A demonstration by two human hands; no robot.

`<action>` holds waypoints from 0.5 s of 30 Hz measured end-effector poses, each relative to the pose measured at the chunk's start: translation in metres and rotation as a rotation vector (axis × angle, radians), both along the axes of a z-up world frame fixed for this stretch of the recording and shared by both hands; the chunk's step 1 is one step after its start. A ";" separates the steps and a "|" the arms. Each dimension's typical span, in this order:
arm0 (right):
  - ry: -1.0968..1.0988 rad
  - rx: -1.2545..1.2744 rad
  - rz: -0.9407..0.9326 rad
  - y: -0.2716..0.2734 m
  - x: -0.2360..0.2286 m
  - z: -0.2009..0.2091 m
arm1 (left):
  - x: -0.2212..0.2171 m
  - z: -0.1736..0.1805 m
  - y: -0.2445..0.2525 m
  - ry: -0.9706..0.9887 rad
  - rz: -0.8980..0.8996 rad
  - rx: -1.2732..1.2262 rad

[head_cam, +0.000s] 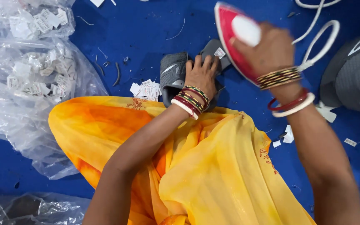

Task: The person sits on a blue floor and uses a red and white electric iron to press small white labels onto the tongue of a gray shoe. They repeatedly pick up shoes, place a label on the tongue, and iron it in place before moving to the next shoe.

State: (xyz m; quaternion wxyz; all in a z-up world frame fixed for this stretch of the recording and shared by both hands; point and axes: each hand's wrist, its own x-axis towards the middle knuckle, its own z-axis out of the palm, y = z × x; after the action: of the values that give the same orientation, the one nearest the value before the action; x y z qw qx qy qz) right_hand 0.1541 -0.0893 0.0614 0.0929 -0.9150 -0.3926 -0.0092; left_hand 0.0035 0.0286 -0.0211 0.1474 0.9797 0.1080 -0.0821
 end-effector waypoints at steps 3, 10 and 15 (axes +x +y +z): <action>0.033 -0.067 -0.034 0.009 -0.018 -0.019 | -0.004 -0.021 -0.004 -0.077 0.001 0.066; 0.005 -0.134 -0.093 0.028 0.003 -0.027 | -0.003 0.008 0.005 -0.083 -0.009 -0.080; 0.104 -0.155 0.027 0.017 -0.003 -0.019 | -0.020 0.000 0.011 -0.260 -0.045 -0.106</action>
State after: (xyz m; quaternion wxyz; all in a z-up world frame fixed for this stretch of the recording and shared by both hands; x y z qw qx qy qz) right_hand 0.1508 -0.0720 0.0426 0.0422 -0.9133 -0.3990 0.0700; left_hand -0.0165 0.0391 -0.0215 0.2096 0.9751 0.0616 0.0368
